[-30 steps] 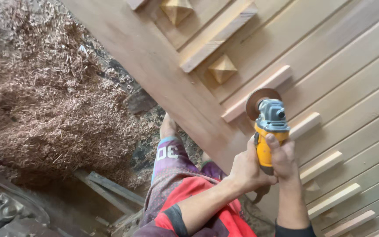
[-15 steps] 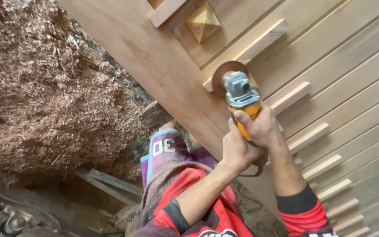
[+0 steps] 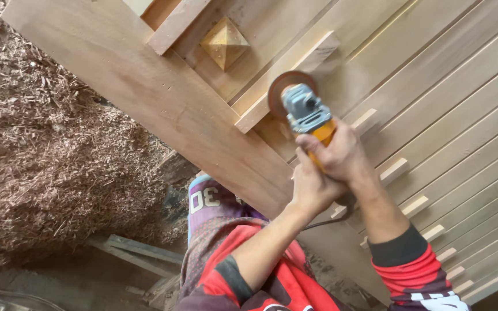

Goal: The person uses an angle grinder with a sanding disc to smooth the surface of a wooden door. They move the tool across the flat panels and around the raised decorative elements, generating wood dust.

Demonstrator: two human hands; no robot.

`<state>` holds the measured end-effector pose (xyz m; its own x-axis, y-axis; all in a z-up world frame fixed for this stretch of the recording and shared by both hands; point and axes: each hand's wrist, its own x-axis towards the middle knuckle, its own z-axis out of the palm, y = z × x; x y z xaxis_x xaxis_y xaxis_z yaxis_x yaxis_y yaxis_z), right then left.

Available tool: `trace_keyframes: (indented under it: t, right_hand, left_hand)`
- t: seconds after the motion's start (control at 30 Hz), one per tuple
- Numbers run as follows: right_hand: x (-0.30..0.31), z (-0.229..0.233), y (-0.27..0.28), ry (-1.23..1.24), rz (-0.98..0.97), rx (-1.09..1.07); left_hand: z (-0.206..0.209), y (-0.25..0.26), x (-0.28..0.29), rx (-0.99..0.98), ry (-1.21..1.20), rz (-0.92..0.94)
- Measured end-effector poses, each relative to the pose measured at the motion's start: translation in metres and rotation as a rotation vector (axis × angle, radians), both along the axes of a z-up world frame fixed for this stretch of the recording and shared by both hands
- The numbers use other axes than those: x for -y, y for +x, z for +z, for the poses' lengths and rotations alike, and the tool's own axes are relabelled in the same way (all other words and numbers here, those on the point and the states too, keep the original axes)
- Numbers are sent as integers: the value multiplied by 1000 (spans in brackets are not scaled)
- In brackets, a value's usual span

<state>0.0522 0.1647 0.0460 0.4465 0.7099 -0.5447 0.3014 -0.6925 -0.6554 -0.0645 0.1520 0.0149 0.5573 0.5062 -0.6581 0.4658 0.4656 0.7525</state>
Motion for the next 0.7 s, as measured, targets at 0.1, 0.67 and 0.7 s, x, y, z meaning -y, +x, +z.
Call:
trace_keyframes:
  t: [0.1,0.67,0.7]
  right_hand:
    - [2,-7,24,-30,-73,-2]
    - [3,-8,13,-10,-43,11]
    - [1,-7,22,25,-93,-21]
  left_hand:
    - [0,21,-16,1,3,-73]
    - [1,12,-9,3,22,-33]
    - [-1,21,-14,-11,21,-75]
